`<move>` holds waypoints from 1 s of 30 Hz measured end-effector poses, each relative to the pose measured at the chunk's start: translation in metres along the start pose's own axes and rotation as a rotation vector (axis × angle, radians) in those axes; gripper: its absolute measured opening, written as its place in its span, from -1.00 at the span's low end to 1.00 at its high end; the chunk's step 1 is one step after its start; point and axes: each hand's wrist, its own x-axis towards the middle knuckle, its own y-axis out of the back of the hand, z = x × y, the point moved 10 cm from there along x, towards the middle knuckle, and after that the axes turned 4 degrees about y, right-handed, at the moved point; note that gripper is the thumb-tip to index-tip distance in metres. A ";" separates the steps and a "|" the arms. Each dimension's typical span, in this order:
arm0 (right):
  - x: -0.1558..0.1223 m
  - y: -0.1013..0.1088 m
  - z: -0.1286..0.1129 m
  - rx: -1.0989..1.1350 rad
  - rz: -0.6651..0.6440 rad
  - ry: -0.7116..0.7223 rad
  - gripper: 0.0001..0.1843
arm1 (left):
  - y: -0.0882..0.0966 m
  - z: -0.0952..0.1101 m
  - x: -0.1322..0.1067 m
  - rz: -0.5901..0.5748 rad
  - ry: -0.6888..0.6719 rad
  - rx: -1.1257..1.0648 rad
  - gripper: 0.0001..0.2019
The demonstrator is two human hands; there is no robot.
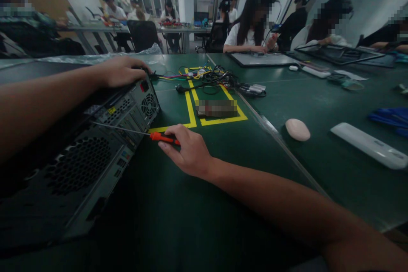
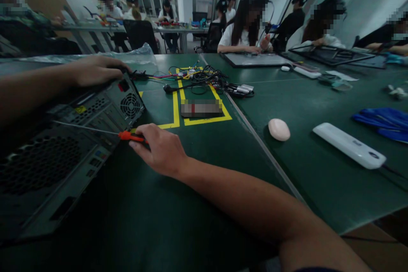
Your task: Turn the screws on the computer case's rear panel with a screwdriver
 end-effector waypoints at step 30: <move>0.000 -0.005 0.000 -0.006 -0.042 0.005 -0.72 | 0.001 0.000 -0.001 -0.008 0.009 0.000 -0.33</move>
